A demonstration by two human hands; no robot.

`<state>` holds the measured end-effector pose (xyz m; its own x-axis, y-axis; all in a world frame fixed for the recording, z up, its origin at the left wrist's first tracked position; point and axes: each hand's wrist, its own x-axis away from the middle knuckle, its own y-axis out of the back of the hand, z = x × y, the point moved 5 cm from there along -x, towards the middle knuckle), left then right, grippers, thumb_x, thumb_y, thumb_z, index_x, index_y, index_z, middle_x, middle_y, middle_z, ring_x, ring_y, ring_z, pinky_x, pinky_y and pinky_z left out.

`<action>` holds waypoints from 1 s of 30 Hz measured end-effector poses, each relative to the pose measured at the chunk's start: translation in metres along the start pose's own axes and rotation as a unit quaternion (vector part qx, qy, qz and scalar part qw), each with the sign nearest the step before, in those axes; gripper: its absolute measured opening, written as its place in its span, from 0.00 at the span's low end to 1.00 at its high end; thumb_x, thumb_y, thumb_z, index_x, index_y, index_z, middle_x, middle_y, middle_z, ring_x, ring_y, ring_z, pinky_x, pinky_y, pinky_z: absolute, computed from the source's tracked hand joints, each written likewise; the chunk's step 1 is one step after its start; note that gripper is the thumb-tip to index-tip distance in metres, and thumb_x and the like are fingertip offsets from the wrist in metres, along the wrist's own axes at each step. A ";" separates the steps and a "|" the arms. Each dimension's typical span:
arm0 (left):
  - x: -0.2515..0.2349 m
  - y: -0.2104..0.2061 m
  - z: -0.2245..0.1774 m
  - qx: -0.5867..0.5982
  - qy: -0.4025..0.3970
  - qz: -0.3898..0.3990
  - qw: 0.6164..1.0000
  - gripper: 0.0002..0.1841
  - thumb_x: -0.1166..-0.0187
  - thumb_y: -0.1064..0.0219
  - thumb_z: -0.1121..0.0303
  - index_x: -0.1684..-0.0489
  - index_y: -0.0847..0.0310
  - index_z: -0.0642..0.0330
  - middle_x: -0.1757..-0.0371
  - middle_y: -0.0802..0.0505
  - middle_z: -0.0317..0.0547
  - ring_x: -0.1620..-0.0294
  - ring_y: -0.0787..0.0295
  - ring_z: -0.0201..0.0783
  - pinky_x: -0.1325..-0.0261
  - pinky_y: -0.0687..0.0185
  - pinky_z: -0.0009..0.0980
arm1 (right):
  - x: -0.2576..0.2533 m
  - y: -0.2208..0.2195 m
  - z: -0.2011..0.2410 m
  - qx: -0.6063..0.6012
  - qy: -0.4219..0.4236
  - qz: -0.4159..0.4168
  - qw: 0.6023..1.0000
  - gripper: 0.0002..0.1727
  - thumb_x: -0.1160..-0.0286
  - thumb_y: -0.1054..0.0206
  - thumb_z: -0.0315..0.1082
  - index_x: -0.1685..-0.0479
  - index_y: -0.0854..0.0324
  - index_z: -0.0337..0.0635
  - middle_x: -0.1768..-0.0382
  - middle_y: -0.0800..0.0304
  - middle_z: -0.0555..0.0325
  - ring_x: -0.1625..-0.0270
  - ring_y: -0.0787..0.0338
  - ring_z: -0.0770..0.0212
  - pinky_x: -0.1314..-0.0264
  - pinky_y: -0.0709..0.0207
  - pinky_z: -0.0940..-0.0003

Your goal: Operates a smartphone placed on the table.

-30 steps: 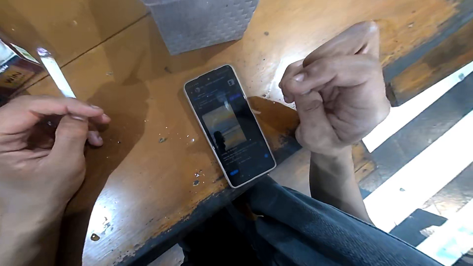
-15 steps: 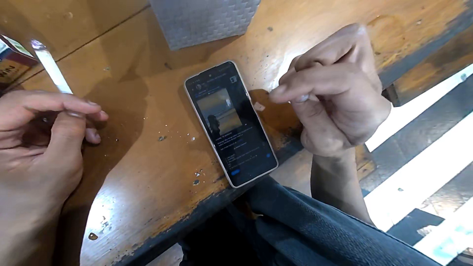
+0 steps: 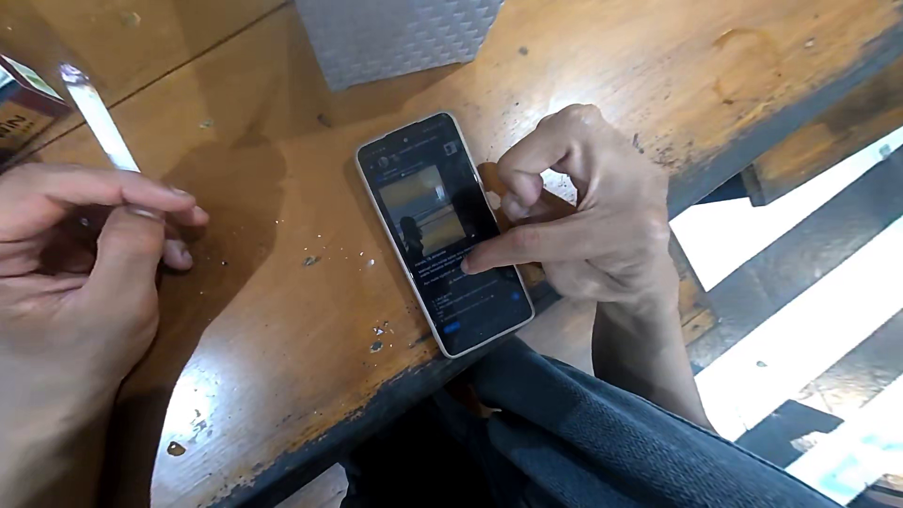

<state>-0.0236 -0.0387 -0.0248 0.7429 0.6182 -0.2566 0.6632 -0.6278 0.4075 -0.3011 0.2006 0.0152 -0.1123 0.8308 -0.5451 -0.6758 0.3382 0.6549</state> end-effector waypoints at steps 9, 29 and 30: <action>-0.001 -0.002 -0.004 -0.011 0.002 0.001 1.000 0.10 0.12 0.43 0.69 0.44 0.18 0.57 0.54 0.07 0.31 0.67 0.15 0.21 0.67 0.21 0.16 | -0.002 0.002 -0.002 -0.022 -0.021 -0.009 0.999 0.11 0.25 0.33 0.29 0.59 0.04 0.55 0.58 0.20 0.57 0.50 0.25 0.66 0.43 0.36 0.64; -0.001 -0.003 -0.007 -0.016 0.008 -0.004 1.000 0.10 0.12 0.44 0.68 0.44 0.18 0.55 0.54 0.08 0.29 0.67 0.14 0.21 0.65 0.19 0.17 | -0.003 0.014 -0.006 -0.101 -0.027 -0.112 0.988 0.13 0.26 0.37 0.22 0.59 0.06 0.44 0.55 0.24 0.54 0.52 0.24 0.71 0.51 0.28 0.79; -0.001 -0.003 -0.006 -0.016 0.006 -0.003 1.000 0.10 0.12 0.44 0.68 0.45 0.18 0.55 0.54 0.08 0.29 0.66 0.14 0.21 0.64 0.19 0.17 | -0.004 0.013 -0.006 -0.102 -0.032 -0.114 0.988 0.13 0.26 0.37 0.22 0.59 0.06 0.43 0.56 0.24 0.53 0.53 0.25 0.71 0.52 0.29 0.80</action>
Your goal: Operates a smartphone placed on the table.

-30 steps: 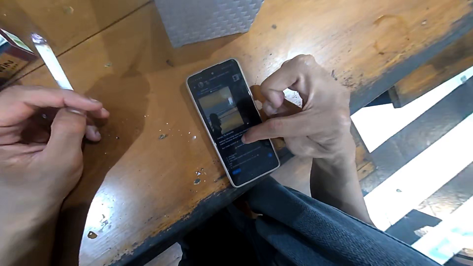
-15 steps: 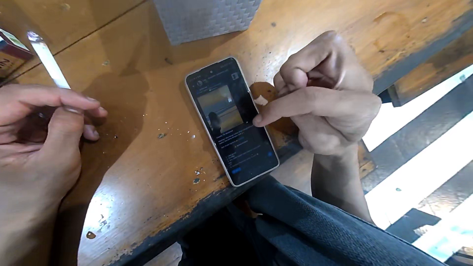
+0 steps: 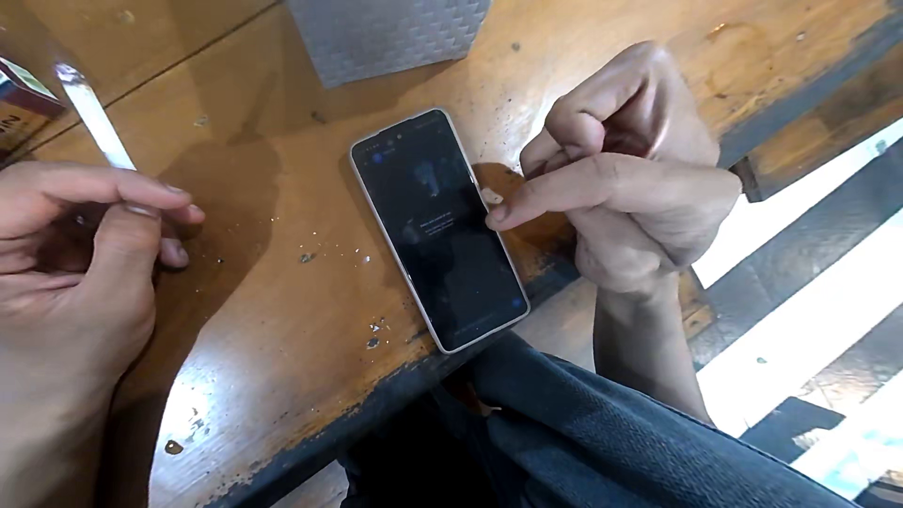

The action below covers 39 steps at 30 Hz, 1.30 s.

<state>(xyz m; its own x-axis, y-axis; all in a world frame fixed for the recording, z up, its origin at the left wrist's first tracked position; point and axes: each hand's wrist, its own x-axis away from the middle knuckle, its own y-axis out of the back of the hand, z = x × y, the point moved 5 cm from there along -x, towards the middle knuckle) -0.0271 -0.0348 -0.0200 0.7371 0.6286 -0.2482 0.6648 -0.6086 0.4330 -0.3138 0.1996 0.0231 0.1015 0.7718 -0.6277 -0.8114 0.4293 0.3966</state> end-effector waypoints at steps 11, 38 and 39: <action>0.004 0.004 0.006 0.006 -0.003 0.001 1.000 0.10 0.13 0.42 0.68 0.43 0.17 0.55 0.53 0.07 0.31 0.66 0.13 0.23 0.65 0.16 0.19 | -0.007 -0.014 -0.001 0.153 -0.069 0.112 0.979 0.24 0.18 0.49 0.45 0.36 0.11 0.49 0.48 0.25 0.55 0.44 0.28 0.60 0.44 0.36 0.60; -0.002 -0.001 -0.002 0.002 0.000 -0.001 1.000 0.09 0.13 0.42 0.68 0.46 0.16 0.54 0.55 0.07 0.29 0.68 0.15 0.20 0.67 0.20 0.16 | -0.003 0.002 -0.013 0.074 -0.065 -0.002 0.995 0.12 0.26 0.40 0.19 0.46 0.19 0.31 0.55 0.18 0.56 0.53 0.19 0.69 0.50 0.20 0.74; -0.001 -0.002 -0.003 0.002 0.001 0.000 1.000 0.09 0.13 0.42 0.68 0.46 0.16 0.54 0.55 0.07 0.29 0.68 0.15 0.20 0.67 0.20 0.16 | -0.003 0.002 -0.012 0.071 -0.071 0.001 0.995 0.12 0.25 0.41 0.19 0.46 0.19 0.31 0.55 0.19 0.56 0.53 0.19 0.69 0.49 0.20 0.74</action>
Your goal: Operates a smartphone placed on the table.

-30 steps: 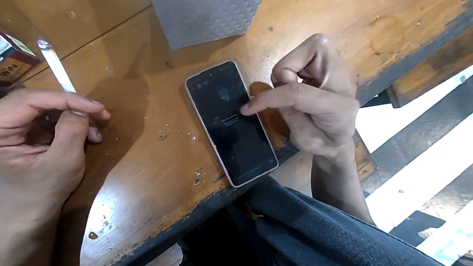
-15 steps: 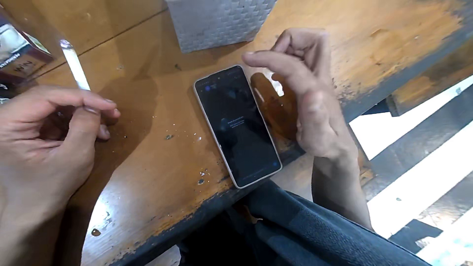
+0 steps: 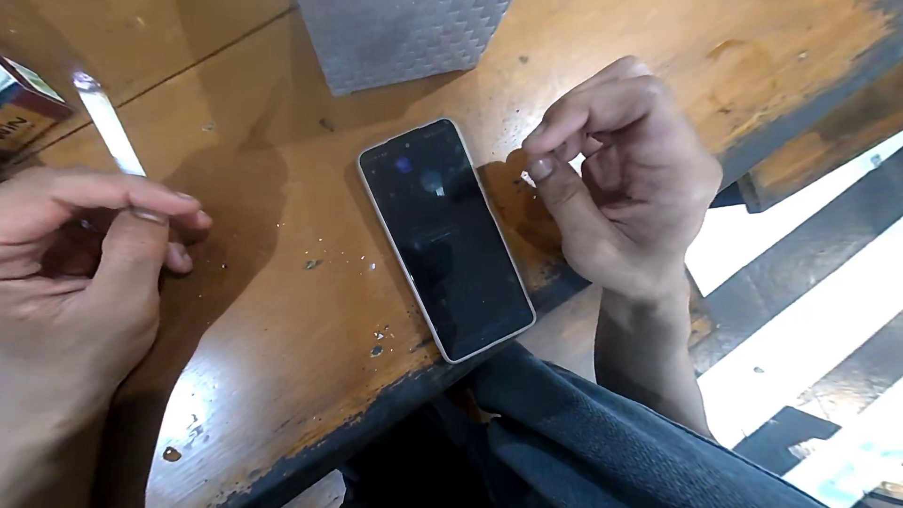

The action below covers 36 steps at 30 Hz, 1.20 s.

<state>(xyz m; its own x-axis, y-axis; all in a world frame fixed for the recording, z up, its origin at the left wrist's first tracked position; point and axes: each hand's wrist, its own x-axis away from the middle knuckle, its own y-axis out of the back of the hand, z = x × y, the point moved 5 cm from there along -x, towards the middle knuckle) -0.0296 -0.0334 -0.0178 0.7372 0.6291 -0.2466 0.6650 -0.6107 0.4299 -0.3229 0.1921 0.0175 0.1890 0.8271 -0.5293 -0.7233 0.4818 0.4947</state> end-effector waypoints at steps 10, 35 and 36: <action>0.002 0.001 0.001 -0.011 0.008 0.001 1.000 0.10 0.13 0.44 0.68 0.45 0.17 0.54 0.55 0.07 0.29 0.68 0.15 0.20 0.67 0.21 0.16 | 0.001 -0.003 0.011 0.029 -0.018 0.044 0.998 0.23 0.06 0.54 0.39 0.49 0.13 0.33 0.49 0.15 0.55 0.43 0.16 0.67 0.44 0.19 0.74; 0.002 -0.008 -0.001 0.003 0.046 -0.004 0.999 0.10 0.12 0.46 0.68 0.49 0.18 0.54 0.58 0.08 0.23 0.66 0.17 0.16 0.62 0.23 0.13 | 0.009 -0.007 0.017 -0.163 0.099 0.133 0.972 0.23 0.25 0.43 0.34 0.94 0.29 0.46 0.54 0.09 0.48 0.37 0.17 0.50 0.38 0.26 0.59; 0.003 -0.007 -0.001 -0.002 0.051 0.000 0.999 0.10 0.11 0.47 0.68 0.49 0.18 0.54 0.58 0.08 0.24 0.66 0.18 0.15 0.62 0.23 0.12 | 0.009 -0.008 0.016 -0.157 0.106 0.144 0.971 0.22 0.26 0.43 0.34 0.94 0.28 0.46 0.55 0.08 0.48 0.37 0.18 0.50 0.37 0.28 0.58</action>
<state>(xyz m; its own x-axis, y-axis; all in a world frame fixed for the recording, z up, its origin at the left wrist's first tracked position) -0.0324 -0.0271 -0.0210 0.7207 0.6752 -0.1570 0.6648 -0.6089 0.4327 -0.3045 0.2001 0.0201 -0.1676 0.8209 -0.5460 -0.8989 0.1002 0.4265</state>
